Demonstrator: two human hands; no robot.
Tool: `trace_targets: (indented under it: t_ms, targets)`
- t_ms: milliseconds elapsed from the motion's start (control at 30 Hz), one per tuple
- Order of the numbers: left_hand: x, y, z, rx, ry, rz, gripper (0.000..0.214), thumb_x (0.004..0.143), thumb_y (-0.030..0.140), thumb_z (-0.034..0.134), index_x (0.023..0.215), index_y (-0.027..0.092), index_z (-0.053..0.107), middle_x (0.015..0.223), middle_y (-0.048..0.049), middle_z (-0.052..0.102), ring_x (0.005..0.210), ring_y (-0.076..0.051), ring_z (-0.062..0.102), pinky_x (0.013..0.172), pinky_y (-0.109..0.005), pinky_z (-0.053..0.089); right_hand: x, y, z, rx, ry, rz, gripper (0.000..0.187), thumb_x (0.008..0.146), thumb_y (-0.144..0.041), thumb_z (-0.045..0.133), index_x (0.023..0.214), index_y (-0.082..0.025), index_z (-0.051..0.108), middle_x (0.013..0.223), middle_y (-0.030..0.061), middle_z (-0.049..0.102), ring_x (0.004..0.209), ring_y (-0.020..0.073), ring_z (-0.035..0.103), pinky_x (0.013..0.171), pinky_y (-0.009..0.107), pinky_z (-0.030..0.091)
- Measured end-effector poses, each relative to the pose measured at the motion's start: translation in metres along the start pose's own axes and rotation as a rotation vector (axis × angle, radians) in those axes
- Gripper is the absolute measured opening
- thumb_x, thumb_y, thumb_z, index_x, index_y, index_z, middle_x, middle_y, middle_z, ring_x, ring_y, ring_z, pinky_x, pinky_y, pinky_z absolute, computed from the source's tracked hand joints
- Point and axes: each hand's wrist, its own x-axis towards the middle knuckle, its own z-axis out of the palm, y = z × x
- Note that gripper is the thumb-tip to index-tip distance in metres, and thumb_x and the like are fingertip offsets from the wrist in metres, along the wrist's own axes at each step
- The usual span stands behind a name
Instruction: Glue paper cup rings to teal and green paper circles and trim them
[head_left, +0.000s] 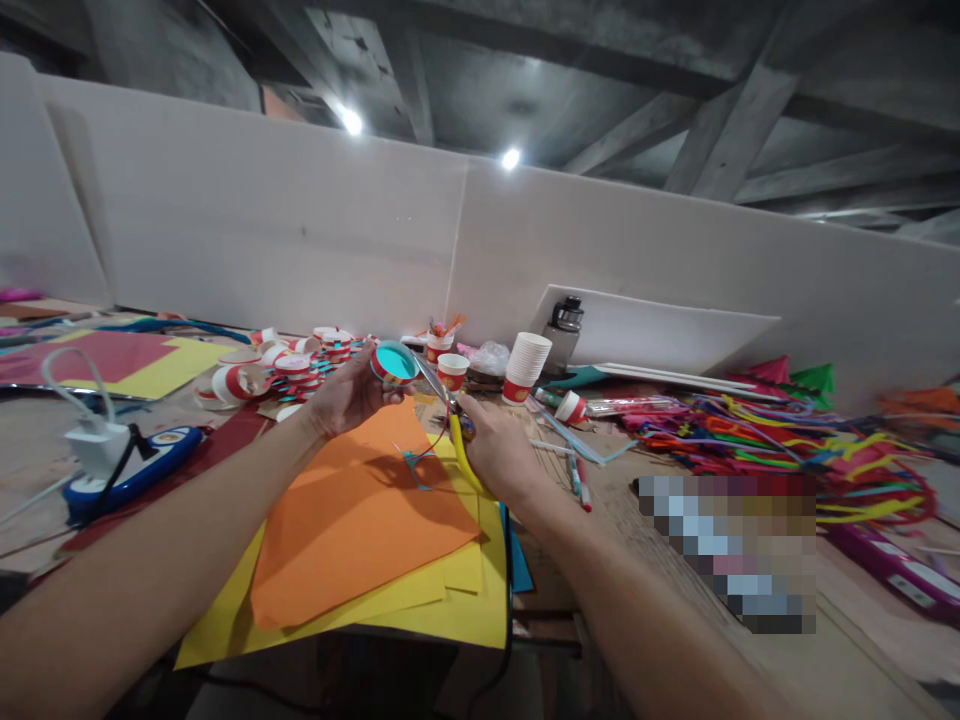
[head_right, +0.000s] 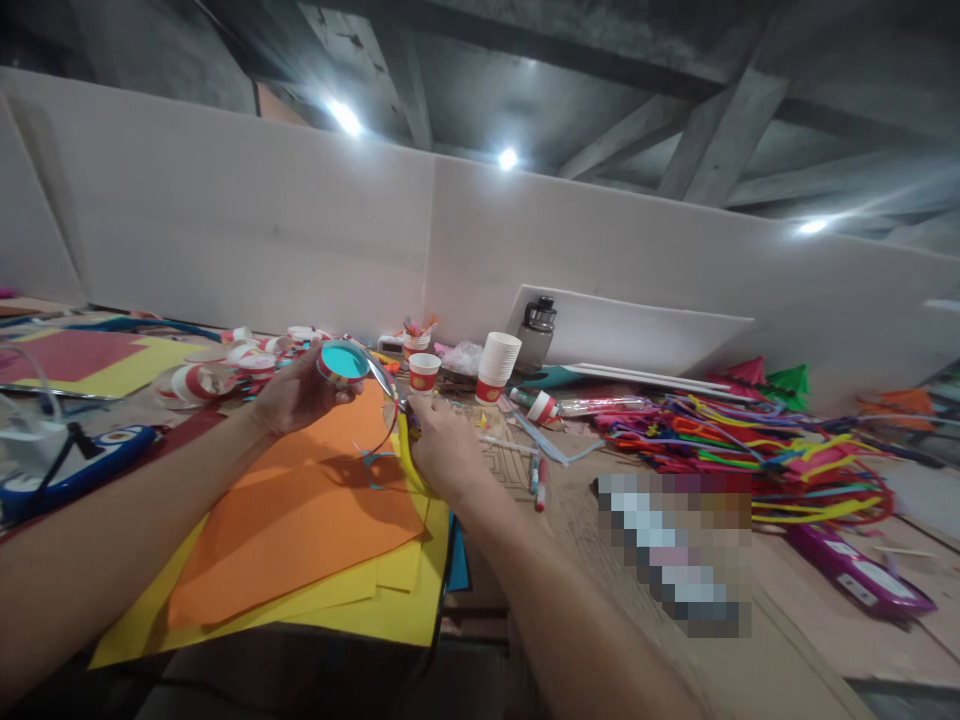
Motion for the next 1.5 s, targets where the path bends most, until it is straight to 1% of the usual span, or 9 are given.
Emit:
trace_targets:
  t_ms: [200,333,533,633,733,933,1067,1333,1500]
  targets:
    - [0.001,0.0,0.0,0.004,0.025,-0.011,0.043,0.092,0.049,0.043,0.093,0.011,0.065,0.081,-0.0116,0.072,0.062,-0.018,0.067,0.049,-0.025,0.05,-0.001,0.0,0.002,0.029,0.01,-0.006,0.03,0.091,-0.027,0.045,0.118,-0.024,0.058,0.103,0.0067,0.069,0.089,0.0189,0.063,0.073,0.025,0.041]
    - [0.002,-0.001,-0.001,-0.003,0.041,-0.028,0.044,0.093,0.048,0.041,0.102,0.011,0.064,0.087,-0.0136,0.072,0.061,-0.017,0.067,0.049,-0.024,0.05,0.0,0.003,0.003,0.061,0.049,0.017,0.028,0.088,-0.025,0.047,0.113,-0.021,0.061,0.093,0.0062,0.07,0.079,0.0178,0.062,0.067,0.024,0.038]
    - [0.002,-0.002,-0.001,0.0,-0.001,0.028,0.04,0.091,0.04,0.048,0.119,0.014,0.058,0.104,-0.013,0.07,0.085,-0.021,0.07,0.065,-0.027,0.056,0.006,0.012,0.014,0.279,0.175,0.038,0.023,0.085,-0.03,0.05,0.098,-0.017,0.065,0.068,0.0015,0.064,0.057,0.0127,0.053,0.055,0.021,0.033]
    - [-0.001,-0.003,0.001,0.034,-0.035,0.105,0.041,0.087,0.031,0.058,0.126,0.021,0.054,0.114,-0.0098,0.067,0.097,-0.022,0.067,0.071,-0.026,0.056,0.007,0.013,0.017,0.372,0.235,0.038,0.02,0.084,-0.03,0.05,0.085,-0.017,0.064,0.064,0.0001,0.061,0.053,0.0107,0.049,0.054,0.02,0.032]
    - [-0.004,-0.004,0.003,0.058,-0.055,0.142,0.049,0.082,0.022,0.064,0.129,0.026,0.05,0.118,-0.007,0.064,0.101,-0.02,0.065,0.076,-0.027,0.056,0.008,0.013,0.018,0.443,0.225,0.046,0.02,0.085,-0.032,0.048,0.079,-0.018,0.061,0.063,-0.0012,0.059,0.052,0.0096,0.046,0.053,0.019,0.031]
    - [-0.004,-0.005,0.0,0.084,-0.108,0.095,0.049,0.082,0.026,0.064,0.129,0.027,0.051,0.108,-0.0058,0.066,0.09,-0.019,0.066,0.067,-0.027,0.056,0.007,0.009,0.013,0.477,0.18,0.049,0.016,0.085,-0.031,0.049,0.088,-0.019,0.059,0.071,-0.0007,0.059,0.06,0.0119,0.05,0.058,0.02,0.035]
    - [-0.004,-0.005,0.001,0.107,-0.132,0.083,0.05,0.081,0.032,0.066,0.129,0.027,0.052,0.115,-0.0078,0.064,0.093,-0.022,0.066,0.067,-0.028,0.056,0.007,0.007,0.011,0.389,0.148,0.054,0.023,0.085,-0.032,0.05,0.101,-0.017,0.058,0.085,0.0043,0.059,0.075,0.0156,0.053,0.067,0.023,0.038]
    - [-0.005,-0.01,0.004,0.196,-0.112,0.155,0.06,0.069,0.009,0.074,0.123,0.027,0.056,0.127,-0.0058,0.059,0.112,-0.021,0.058,0.088,-0.032,0.054,0.008,0.012,0.014,0.309,0.174,0.08,0.026,0.089,-0.036,0.047,0.101,-0.016,0.06,0.08,0.0038,0.058,0.071,0.0155,0.052,0.065,0.024,0.036]
    - [-0.006,-0.011,0.004,0.196,-0.128,0.137,0.056,0.071,0.018,0.075,0.123,0.025,0.055,0.13,-0.0083,0.057,0.112,-0.024,0.059,0.086,-0.031,0.055,0.006,0.013,0.012,0.112,0.137,0.075,0.033,0.088,-0.035,0.049,0.114,-0.019,0.059,0.088,0.0061,0.06,0.072,0.0177,0.053,0.063,0.027,0.034]
